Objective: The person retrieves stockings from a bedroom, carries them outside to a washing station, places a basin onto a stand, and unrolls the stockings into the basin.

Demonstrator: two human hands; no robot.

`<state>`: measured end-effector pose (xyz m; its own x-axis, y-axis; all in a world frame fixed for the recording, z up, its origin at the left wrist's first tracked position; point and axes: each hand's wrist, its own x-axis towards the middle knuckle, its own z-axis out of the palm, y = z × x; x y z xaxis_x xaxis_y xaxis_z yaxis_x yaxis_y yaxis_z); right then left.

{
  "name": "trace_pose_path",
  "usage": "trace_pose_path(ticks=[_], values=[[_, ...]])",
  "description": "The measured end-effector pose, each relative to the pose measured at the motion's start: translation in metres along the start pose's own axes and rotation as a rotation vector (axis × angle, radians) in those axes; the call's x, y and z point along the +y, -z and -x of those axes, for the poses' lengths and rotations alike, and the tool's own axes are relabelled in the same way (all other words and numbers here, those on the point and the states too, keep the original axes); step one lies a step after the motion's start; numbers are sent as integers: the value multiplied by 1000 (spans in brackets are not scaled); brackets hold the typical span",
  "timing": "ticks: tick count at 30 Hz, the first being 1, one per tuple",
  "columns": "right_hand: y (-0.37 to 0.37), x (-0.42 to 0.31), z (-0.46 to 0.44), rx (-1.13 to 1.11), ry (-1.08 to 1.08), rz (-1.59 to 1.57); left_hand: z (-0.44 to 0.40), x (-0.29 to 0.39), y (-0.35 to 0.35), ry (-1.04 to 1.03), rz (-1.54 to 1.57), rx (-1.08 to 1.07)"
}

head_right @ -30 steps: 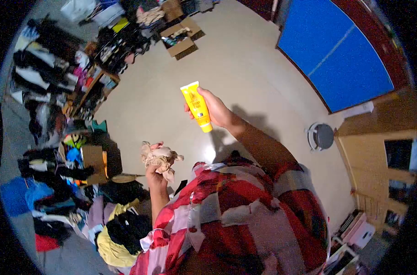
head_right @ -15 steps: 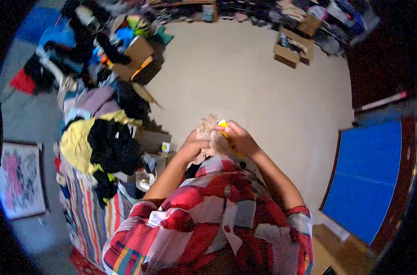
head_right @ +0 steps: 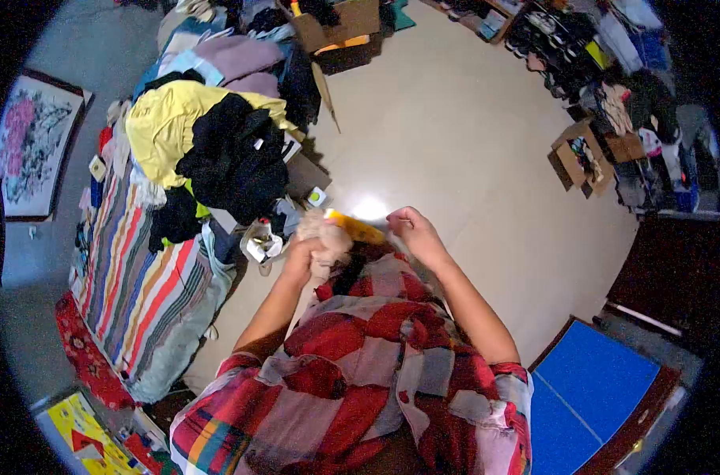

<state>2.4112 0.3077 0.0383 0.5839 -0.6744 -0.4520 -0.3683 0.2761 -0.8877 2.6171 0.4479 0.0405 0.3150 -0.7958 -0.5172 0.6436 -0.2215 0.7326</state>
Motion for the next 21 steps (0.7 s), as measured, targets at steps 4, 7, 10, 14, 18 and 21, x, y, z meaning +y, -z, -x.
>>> trace_pose_path(ticks=[4,7,10,14,18,21], values=[[-5,4,-10,-25,-89,-135,5,-3,88,-43,255,319],[-5,11,-15,7,-156,-127,4,-25,177,-37,337,468],[-5,17,-19,32,-181,-120,15,-15,220,-94,250,655],[-8,21,-25,36,-233,-105,16,-13,263,-177,354,845],[-19,20,-31,83,-246,-118,6,-17,293,-151,375,780],[-21,28,-34,75,-253,-127,-9,-25,300,-40,448,763]])
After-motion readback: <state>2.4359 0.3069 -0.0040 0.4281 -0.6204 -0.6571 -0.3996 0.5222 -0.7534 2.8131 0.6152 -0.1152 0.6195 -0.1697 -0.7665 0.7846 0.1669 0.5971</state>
